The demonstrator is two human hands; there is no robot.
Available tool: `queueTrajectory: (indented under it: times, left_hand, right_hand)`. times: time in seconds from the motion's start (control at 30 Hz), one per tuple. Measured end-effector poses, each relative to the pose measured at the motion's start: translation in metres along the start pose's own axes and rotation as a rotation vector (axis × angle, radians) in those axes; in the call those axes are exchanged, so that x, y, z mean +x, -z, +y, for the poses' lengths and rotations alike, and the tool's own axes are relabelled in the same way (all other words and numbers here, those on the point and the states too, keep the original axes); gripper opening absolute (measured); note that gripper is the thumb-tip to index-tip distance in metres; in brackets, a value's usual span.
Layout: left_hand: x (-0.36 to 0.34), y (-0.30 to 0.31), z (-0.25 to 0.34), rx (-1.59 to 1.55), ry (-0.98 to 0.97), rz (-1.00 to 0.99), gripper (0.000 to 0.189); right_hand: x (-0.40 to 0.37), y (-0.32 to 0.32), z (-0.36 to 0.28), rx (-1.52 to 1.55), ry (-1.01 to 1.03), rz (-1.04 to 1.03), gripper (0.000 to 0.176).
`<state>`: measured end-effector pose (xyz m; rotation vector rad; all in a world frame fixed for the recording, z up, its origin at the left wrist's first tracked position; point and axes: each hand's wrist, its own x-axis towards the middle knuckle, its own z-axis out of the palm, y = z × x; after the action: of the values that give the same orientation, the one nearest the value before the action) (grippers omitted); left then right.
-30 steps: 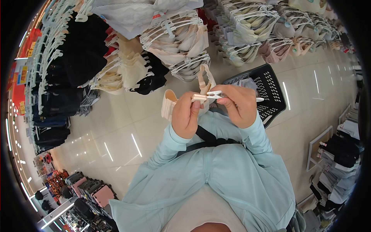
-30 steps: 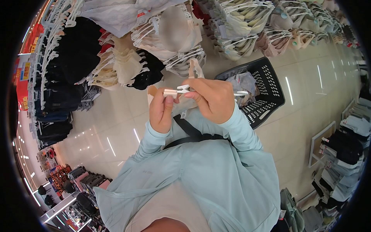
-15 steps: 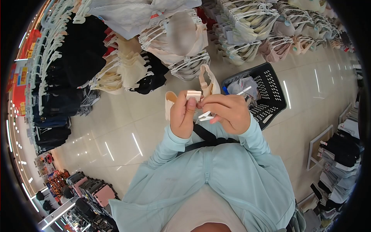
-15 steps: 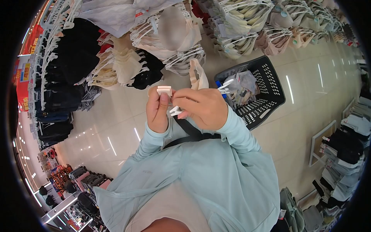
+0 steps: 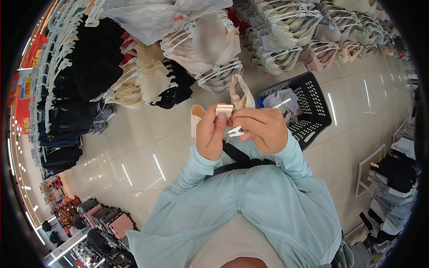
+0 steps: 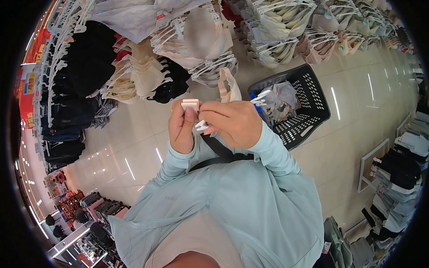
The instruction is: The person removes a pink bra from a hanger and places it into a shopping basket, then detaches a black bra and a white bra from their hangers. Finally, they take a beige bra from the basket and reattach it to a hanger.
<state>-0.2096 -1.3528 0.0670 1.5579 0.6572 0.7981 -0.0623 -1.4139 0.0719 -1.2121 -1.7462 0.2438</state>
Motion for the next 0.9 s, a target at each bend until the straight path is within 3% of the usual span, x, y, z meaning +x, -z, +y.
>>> queueTrajectory:
  times: [0.5, 0.9]
  left_hand:
    - [-0.0044, 0.0039, 0.0008, 0.085, -0.035, 0.008, 0.022]
    - [-0.0064, -0.0007, -0.0037, 0.171, -0.084, -0.014, 0.02]
  right_hand:
    - [-0.001, -0.0017, -0.0031, 0.04, -0.018, -0.034, 0.02]
    - [0.0007, 0.006, -0.0037, 0.053, -0.041, 0.069, 0.019]
